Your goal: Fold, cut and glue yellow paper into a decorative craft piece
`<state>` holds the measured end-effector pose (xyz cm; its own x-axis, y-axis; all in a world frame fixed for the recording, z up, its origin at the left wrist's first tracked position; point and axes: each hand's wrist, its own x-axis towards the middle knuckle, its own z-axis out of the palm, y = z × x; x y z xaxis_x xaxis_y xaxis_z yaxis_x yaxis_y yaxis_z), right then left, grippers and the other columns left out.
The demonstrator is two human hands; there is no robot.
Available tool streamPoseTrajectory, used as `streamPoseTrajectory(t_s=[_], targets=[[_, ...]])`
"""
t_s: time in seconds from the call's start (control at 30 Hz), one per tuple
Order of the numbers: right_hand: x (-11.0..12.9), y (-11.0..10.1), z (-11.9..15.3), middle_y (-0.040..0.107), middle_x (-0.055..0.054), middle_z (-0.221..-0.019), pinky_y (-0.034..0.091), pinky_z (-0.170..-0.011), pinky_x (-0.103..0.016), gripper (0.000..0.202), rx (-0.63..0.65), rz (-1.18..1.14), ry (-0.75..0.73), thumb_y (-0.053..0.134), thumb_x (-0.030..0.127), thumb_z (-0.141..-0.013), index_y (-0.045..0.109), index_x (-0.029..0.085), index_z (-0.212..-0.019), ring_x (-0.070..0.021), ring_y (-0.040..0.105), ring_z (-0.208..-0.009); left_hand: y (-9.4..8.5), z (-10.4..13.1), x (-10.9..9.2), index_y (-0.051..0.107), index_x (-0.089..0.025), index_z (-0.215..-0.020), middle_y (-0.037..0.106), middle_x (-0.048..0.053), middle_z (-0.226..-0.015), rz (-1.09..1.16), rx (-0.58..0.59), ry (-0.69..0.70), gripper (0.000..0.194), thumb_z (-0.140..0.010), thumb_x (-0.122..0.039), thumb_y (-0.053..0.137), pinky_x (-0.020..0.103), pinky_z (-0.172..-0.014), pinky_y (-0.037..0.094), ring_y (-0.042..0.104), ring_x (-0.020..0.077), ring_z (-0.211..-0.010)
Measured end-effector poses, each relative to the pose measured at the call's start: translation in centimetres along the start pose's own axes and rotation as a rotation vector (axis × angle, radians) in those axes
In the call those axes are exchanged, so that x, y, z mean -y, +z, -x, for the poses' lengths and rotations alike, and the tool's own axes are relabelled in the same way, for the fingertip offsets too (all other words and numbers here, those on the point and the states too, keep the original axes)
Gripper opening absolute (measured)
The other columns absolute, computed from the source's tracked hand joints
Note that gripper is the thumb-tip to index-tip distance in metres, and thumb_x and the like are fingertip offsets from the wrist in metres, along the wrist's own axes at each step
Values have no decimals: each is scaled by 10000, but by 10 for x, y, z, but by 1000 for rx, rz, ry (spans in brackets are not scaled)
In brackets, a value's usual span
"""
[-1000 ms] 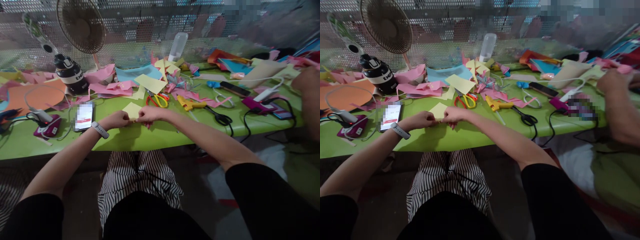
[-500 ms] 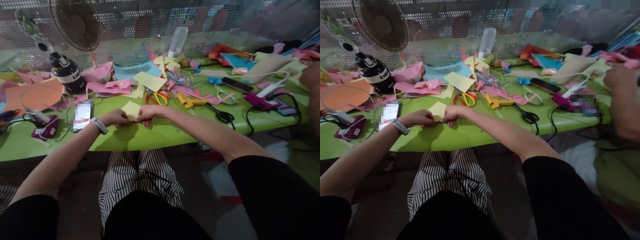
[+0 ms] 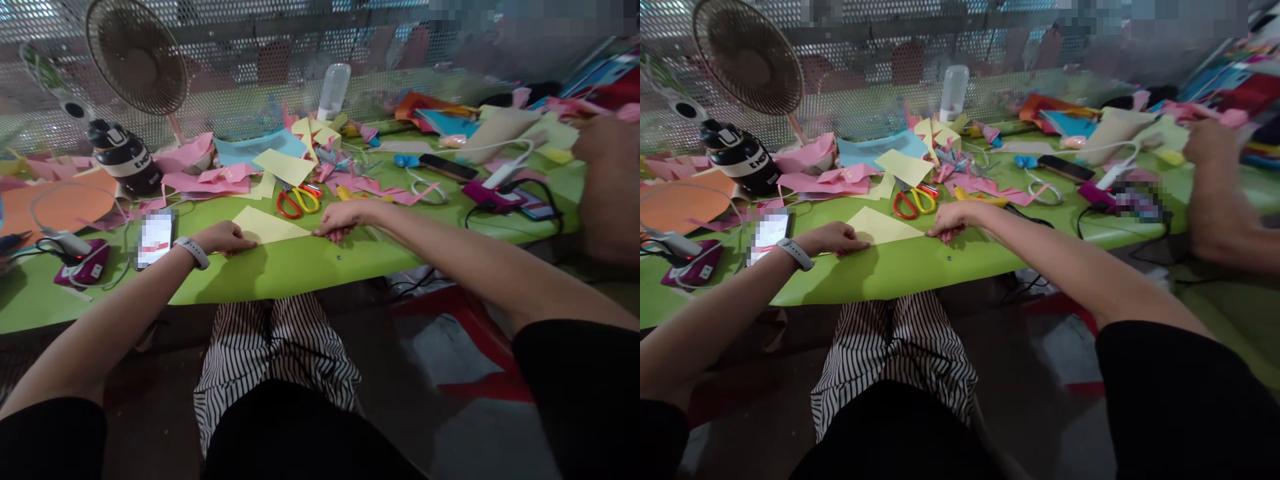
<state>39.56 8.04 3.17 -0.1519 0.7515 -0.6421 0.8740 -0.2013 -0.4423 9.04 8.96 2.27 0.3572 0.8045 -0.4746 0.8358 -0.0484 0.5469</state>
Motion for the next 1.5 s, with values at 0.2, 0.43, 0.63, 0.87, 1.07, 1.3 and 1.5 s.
streamPoseTrajectory(t_s=[0.2,0.43,0.63,0.87,1.07,1.3,1.5], targets=[[24,3,6,628,-13,-546,331,-454,-207,379,-15,18,-155,664,294,-932,572,153,-593,-74,545,-460,2,-5,0,561,-207,-575,595,32,-566,-82,-12,7,462,-641,-607,784,311,-555,437,540,162,-530],[74,33,-17,650,-23,-572,488,-572,-253,367,23,111,-298,649,337,-940,585,160,-625,-110,610,-518,2,-2,-1,602,-195,-607,604,34,-591,-60,-2,3,450,-603,-594,810,315,-586,443,547,165,-553],[59,39,-44,662,-34,-589,469,-552,-274,468,85,165,-232,680,587,-870,587,176,-667,-143,637,-524,-2,1,3,612,-189,-563,618,46,-566,8,31,-27,419,-585,-535,845,329,-609,470,567,172,-559],[58,39,-40,662,-43,-591,485,-568,-285,494,89,119,-255,715,608,-830,567,183,-627,-147,647,-530,-11,24,32,648,-186,-553,667,67,-574,90,31,-141,468,-563,-608,849,322,-583,518,621,177,-560],[61,39,-34,668,-40,-585,430,-520,-253,491,85,129,-257,686,577,-873,556,177,-620,-124,632,-507,-31,53,60,613,-176,-489,655,88,-568,4,-4,-329,544,-676,-661,771,286,-515,461,551,139,-475],[64,42,-28,667,-50,-598,455,-558,-267,478,68,140,-255,673,538,-895,543,183,-602,-134,634,-520,-42,82,46,607,-167,-531,701,86,-646,-255,-137,-355,446,-848,-474,670,263,-614,464,646,163,-601],[70,47,-1,669,-56,-658,432,-622,-304,383,-258,346,-376,676,497,-894,605,188,-679,-201,656,-680,6,95,6,683,-175,-937,742,114,-927,-861,-478,-20,167,-871,-278,569,316,-650,410,693,275,-874]])
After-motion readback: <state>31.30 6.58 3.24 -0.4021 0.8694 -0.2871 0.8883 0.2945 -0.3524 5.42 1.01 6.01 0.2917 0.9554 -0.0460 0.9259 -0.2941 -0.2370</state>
